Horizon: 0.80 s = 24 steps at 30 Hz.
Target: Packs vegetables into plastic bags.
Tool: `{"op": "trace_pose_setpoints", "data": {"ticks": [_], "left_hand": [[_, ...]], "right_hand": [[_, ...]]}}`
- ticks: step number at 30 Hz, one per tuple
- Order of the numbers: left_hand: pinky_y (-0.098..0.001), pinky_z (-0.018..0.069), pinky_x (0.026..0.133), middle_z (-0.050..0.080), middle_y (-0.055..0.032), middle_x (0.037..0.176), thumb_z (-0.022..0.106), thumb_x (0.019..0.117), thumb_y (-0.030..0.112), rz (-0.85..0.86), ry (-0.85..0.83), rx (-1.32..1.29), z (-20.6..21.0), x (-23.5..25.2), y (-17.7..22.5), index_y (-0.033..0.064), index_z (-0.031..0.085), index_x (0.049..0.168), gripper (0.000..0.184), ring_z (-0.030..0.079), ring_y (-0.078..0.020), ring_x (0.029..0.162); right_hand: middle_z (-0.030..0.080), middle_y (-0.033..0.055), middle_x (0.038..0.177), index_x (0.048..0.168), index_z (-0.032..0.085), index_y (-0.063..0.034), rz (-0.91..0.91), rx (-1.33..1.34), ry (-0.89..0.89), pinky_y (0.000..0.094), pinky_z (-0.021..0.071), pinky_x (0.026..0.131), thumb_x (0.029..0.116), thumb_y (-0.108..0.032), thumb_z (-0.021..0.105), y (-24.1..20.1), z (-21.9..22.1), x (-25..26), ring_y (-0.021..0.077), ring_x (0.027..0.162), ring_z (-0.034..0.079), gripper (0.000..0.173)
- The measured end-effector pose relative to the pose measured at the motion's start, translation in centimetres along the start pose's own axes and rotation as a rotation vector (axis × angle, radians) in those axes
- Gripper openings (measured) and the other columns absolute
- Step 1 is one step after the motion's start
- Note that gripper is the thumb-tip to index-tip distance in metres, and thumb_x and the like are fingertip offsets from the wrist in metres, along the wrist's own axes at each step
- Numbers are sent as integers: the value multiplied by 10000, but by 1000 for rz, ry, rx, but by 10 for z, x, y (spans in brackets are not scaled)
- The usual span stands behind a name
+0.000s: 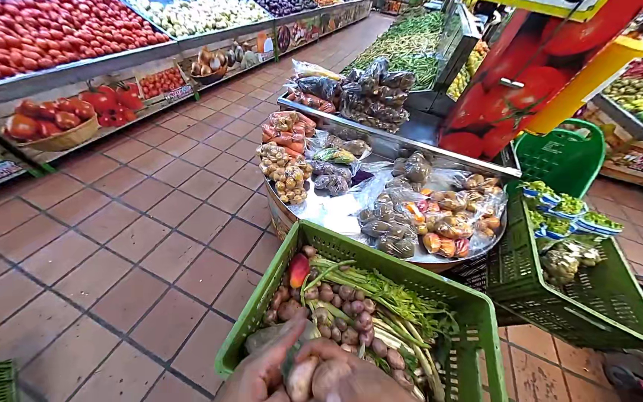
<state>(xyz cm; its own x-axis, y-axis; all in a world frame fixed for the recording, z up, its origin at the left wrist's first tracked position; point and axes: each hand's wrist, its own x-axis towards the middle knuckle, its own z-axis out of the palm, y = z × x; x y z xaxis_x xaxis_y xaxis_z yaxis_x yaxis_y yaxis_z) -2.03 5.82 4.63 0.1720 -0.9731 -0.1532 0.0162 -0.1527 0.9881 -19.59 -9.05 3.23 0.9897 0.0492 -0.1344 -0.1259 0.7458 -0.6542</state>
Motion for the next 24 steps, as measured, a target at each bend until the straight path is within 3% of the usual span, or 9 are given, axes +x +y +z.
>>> {"op": "trace_pose_setpoints", "data": {"ticks": [4, 8, 11, 13, 16, 18, 20, 22, 24], "left_hand": [[-400, 526, 1091, 323, -4, 1659, 690, 938, 106, -17, -85, 195, 13, 7, -20, 173, 405, 1578, 704, 506, -137, 1391], [-371, 575, 975, 361, 58, 1636, 689, 880, 96, -190, -12, 303, 18, 16, -30, 243, 388, 1587, 782, 602, -77, 1248], [-368, 472, 1116, 368, 68, 1631, 609, 905, 106, -240, -8, 412, 20, 18, -37, 253, 383, 1587, 734, 497, -76, 1375], [-374, 515, 1057, 359, 86, 1632, 584, 878, 52, -245, -5, 434, 20, 18, -47, 282, 393, 1580, 763, 555, -77, 1305], [-368, 583, 909, 466, 107, 1558, 565, 866, 41, -286, 32, 366, 17, 10, -52, 341, 386, 1581, 796, 660, -69, 1090], [-393, 603, 651, 703, -5, 1177, 560, 901, 41, -308, 143, 222, 3, -1, -48, 382, 382, 1575, 776, 679, -145, 738], [-305, 509, 432, 692, -52, 892, 536, 885, -14, -178, 262, -18, -25, -18, -35, 329, 438, 1552, 756, 537, -121, 486], [-223, 449, 366, 703, -45, 965, 516, 835, -67, -38, 363, -208, -52, -37, -11, 250, 523, 1497, 734, 463, -57, 416], [-195, 416, 335, 692, -63, 1137, 508, 798, -91, 29, 404, -292, -65, -54, 10, 215, 550, 1474, 744, 424, -37, 387]], "right_hand": [[705, 130, 938, 1266, 596, -155, 138, 165, 390, 297, 544, 507, 986, -312, 632, 11, -6, 8, 195, 735, 699, 323], [697, 159, 951, 1363, 548, -138, 221, 43, 553, 353, 579, 563, 1058, -394, 528, 10, -3, 7, 255, 762, 702, 399], [688, 142, 877, 1414, 478, -157, 312, -20, 641, 348, 572, 500, 1089, -480, 418, 10, 6, 8, 254, 670, 697, 462], [659, 128, 821, 1404, 477, -175, 335, -7, 714, 366, 563, 478, 1103, -484, 356, 14, 8, 12, 251, 609, 667, 448], [644, 163, 1250, 1587, 300, -228, 346, -1, 594, 397, 613, 557, 1122, -436, 310, 17, 5, 8, 278, 688, 700, 509], [635, 188, 1362, 1567, 387, -134, 260, -98, 457, 372, 632, 609, 1113, -309, 384, 12, -6, 0, 254, 711, 730, 486], [733, 153, 1196, 1395, 606, -103, 45, -387, 477, 352, 632, 613, 1093, -286, 427, 2, -34, -3, 202, 685, 732, 396], [753, 93, 1084, 1275, 665, -109, -164, -717, 687, 372, 618, 632, 1072, -227, 478, -1, -75, 10, 191, 704, 710, 301], [720, 89, 1111, 1243, 667, -85, -143, -1015, 780, 440, 622, 806, 1035, -228, 581, 12, -122, 40, 214, 903, 718, 267]]}}
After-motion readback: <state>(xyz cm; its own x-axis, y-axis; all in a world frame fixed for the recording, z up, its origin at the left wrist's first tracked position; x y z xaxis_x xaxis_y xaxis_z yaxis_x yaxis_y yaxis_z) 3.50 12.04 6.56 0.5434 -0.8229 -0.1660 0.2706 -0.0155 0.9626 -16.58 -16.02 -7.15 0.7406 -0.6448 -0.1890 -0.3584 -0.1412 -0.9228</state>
